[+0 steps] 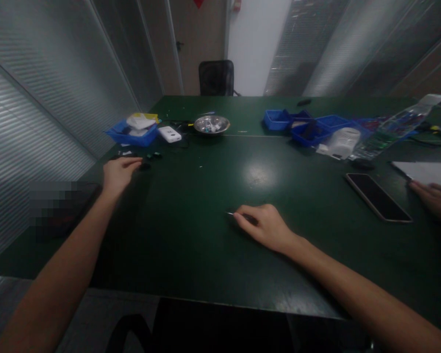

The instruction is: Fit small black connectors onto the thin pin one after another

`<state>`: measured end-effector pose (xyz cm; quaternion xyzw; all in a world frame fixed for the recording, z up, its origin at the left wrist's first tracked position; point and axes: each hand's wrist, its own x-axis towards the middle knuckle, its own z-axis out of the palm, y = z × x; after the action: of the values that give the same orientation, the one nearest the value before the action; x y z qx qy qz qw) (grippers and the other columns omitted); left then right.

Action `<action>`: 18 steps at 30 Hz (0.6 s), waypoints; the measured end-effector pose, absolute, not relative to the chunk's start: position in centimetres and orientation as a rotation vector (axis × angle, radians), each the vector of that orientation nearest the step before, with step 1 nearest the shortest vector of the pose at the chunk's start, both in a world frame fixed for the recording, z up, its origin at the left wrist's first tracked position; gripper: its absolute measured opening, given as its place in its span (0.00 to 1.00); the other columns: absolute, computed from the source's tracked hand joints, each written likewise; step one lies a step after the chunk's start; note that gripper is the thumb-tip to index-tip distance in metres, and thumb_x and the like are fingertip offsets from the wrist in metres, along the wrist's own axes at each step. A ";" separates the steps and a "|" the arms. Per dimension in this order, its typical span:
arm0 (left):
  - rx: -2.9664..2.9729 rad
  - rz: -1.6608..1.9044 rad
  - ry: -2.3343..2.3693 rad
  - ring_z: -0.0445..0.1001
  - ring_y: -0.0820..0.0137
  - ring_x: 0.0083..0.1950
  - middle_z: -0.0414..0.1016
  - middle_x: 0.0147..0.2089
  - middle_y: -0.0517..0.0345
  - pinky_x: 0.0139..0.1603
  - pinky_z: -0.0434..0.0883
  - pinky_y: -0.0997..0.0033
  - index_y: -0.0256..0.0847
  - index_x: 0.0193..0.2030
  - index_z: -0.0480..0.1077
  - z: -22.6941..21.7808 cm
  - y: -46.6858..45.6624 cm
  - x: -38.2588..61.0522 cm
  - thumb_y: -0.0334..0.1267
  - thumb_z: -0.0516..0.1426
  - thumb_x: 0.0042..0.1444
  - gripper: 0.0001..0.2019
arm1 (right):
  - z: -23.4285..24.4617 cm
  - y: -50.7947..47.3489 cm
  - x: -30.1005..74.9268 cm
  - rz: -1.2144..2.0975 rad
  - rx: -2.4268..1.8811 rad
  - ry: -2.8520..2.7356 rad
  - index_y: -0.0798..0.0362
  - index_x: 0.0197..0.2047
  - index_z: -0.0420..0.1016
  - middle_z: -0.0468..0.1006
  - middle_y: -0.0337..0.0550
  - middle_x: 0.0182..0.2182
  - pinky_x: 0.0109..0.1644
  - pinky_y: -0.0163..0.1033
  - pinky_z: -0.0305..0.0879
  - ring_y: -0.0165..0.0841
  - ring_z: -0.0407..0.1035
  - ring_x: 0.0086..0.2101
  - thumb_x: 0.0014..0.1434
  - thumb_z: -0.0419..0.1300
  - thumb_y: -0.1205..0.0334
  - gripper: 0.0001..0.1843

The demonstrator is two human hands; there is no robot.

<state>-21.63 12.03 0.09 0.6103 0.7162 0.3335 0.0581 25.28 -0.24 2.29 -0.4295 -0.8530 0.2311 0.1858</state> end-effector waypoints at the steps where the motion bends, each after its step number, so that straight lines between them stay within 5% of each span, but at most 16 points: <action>1: 1.798 1.016 2.164 0.74 0.72 0.41 0.80 0.46 0.57 0.44 0.68 0.73 0.36 0.58 0.76 -0.1 12.2 -21.8 0.41 0.63 0.62 0.19 | 2.3 -0.2 25.3 0.653 -1.209 -2.403 0.52 0.42 0.80 0.76 0.38 0.25 0.30 0.34 0.57 0.26 0.65 0.23 0.72 0.49 0.51 0.21; 11: 1.839 1.083 2.023 0.75 0.73 0.39 0.79 0.42 0.54 0.43 0.72 0.74 0.30 0.56 0.75 0.2 11.8 -21.4 0.39 0.60 0.64 0.18 | 2.3 -0.2 25.3 0.662 -1.199 -2.418 0.52 0.42 0.80 0.76 0.38 0.25 0.31 0.35 0.57 0.27 0.65 0.23 0.72 0.48 0.51 0.21; 18: 1.878 1.031 2.147 0.77 0.71 0.36 0.80 0.37 0.55 0.42 0.71 0.73 0.37 0.54 0.79 -0.3 12.4 -22.2 0.43 0.61 0.62 0.17 | 2.1 -0.2 25.3 0.654 -1.197 -2.421 0.51 0.41 0.80 0.75 0.37 0.25 0.31 0.35 0.57 0.27 0.65 0.23 0.72 0.49 0.50 0.21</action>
<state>-22.24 12.45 -0.34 0.6183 0.7067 0.3395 0.0540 25.35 -0.17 2.10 -0.4238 -0.8568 0.2317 0.1805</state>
